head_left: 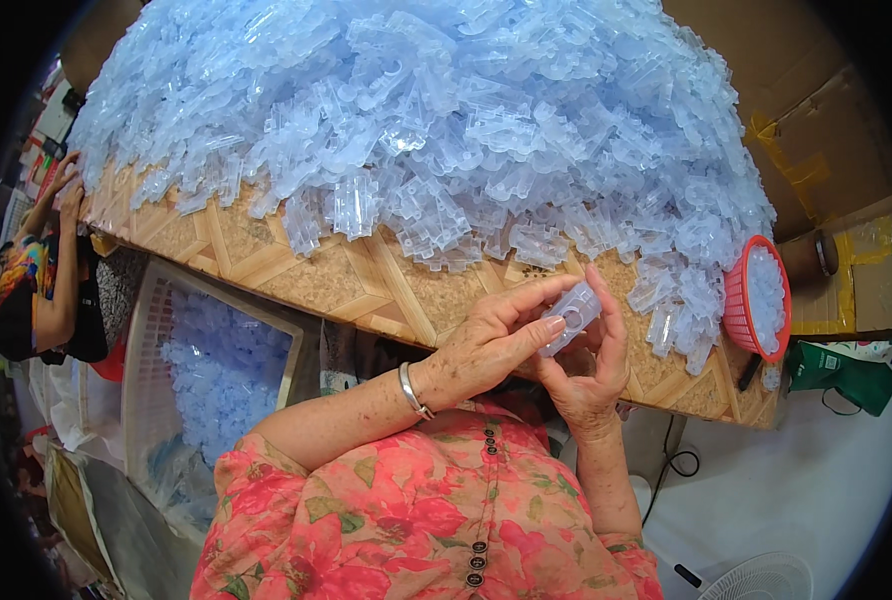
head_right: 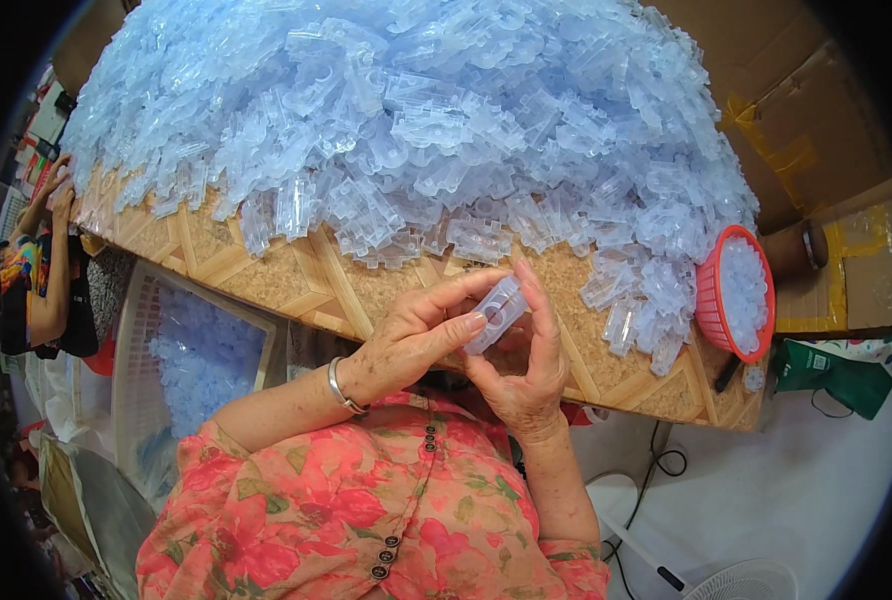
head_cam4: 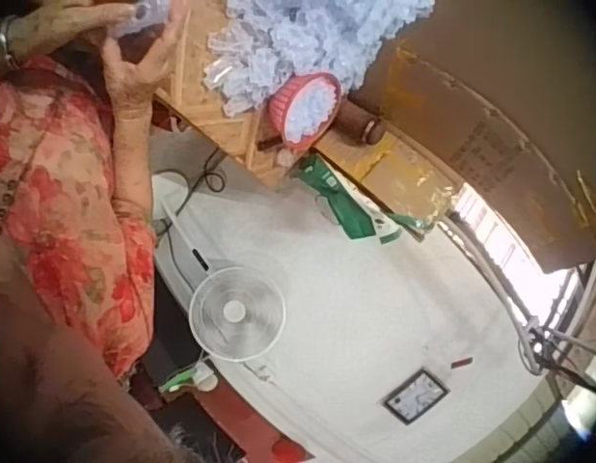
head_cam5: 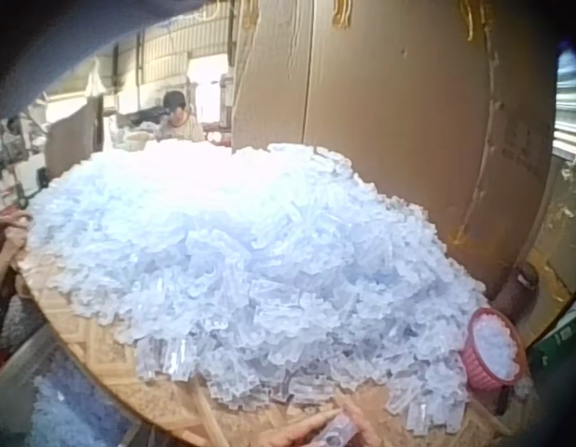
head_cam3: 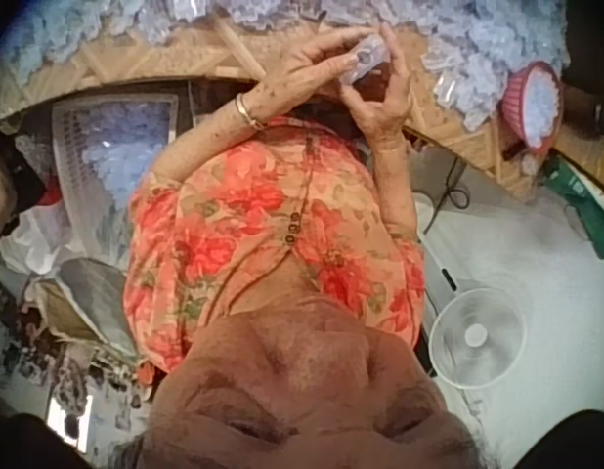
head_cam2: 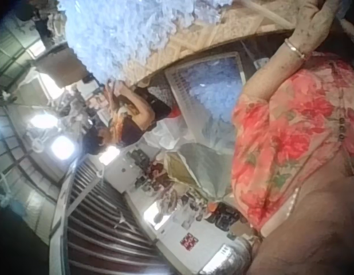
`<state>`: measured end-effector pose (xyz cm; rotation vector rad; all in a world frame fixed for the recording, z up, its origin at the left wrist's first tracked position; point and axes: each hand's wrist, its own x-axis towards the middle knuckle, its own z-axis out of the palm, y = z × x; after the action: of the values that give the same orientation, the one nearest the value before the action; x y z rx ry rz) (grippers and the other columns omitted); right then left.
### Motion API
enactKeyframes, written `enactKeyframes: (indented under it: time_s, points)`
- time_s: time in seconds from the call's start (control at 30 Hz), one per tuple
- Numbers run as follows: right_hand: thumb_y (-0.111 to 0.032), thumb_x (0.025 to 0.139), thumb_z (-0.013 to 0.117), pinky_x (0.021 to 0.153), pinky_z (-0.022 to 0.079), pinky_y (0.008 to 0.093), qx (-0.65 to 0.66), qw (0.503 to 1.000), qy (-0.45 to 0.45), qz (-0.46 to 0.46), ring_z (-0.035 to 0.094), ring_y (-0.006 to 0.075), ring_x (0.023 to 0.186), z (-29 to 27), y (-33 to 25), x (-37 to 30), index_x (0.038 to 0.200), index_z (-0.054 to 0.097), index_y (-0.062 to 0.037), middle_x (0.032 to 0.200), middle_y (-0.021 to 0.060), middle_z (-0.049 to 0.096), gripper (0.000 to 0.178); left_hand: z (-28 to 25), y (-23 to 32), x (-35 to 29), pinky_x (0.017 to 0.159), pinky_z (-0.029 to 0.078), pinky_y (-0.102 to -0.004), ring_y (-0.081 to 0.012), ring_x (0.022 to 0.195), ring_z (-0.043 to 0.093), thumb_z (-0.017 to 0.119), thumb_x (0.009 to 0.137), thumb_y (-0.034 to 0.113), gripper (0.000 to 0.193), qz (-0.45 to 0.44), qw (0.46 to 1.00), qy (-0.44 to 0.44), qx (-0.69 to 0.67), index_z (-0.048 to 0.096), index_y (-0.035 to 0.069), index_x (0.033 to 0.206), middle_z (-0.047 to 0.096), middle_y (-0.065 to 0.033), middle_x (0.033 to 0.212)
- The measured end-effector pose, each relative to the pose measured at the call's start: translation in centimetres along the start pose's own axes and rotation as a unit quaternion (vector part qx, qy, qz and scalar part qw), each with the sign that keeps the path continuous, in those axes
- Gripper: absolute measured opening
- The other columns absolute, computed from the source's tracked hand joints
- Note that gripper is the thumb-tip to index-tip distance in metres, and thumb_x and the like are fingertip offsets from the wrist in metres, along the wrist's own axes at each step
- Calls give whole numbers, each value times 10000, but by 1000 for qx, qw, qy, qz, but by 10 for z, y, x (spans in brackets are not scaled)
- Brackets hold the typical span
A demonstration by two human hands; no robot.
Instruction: The person sits at a wooden table and repeatedly picks up small translucent plastic components from a large pile. They align and press two pieces together to form a single unit, then place the assembled item into a red basket. The process is continuous and repetitive throughout the clip.
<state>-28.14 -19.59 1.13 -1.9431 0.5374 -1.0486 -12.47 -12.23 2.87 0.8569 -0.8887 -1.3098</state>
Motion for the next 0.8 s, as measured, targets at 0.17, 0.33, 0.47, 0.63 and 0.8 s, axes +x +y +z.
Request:
enactKeyframes:
  time_s: [0.17, 0.33, 0.47, 0.63, 0.8]
  points:
    - [37, 756, 801, 794, 610, 296, 16, 1000, -11, 11, 694, 204, 1066, 0, 3, 0, 1511, 362, -32, 1570, 197, 423, 876, 1, 1, 0, 1058, 475, -309, -130, 1247, 566, 552, 1052, 127, 494, 2, 1000, 9, -3, 437, 17, 1519, 591, -63, 1390]
    - [46, 755, 794, 812, 610, 301, 21, 1000, -15, 3, 691, 213, 1071, 0, 1, 1, 1514, 356, -34, 1573, 199, 414, 881, -2, 1, -1, 1062, 468, -307, -127, 1257, 555, 551, 1051, 128, 497, -8, 1000, 12, 1, 438, 27, 1524, 580, -63, 1404]
    - [47, 784, 785, 1014, 547, 374, 28, 999, -26, 26, 620, 248, 1239, -2, -4, -1, 1529, 311, -33, 1583, 148, 398, 887, -1, 2, 0, 1059, 470, -306, -131, 1252, 558, 552, 1050, 127, 493, 14, 1000, 4, 9, 447, 30, 1522, 582, -68, 1408]
    - [38, 785, 800, 988, 564, 370, 29, 998, -34, 33, 635, 253, 1219, -3, -1, -2, 1523, 313, -27, 1589, 161, 387, 887, -4, 3, 0, 1044, 480, -303, -133, 1232, 571, 559, 1049, 128, 497, 13, 999, -7, 43, 447, 28, 1523, 599, -75, 1387]
    - [45, 749, 803, 856, 610, 349, -5, 999, -21, -24, 691, 278, 1128, -2, 3, 0, 1490, 377, -28, 1542, 252, 435, 858, -7, 1, 0, 1029, 490, -301, -141, 1199, 594, 563, 1051, 127, 507, 3, 998, -15, 62, 435, 33, 1532, 618, -80, 1360]
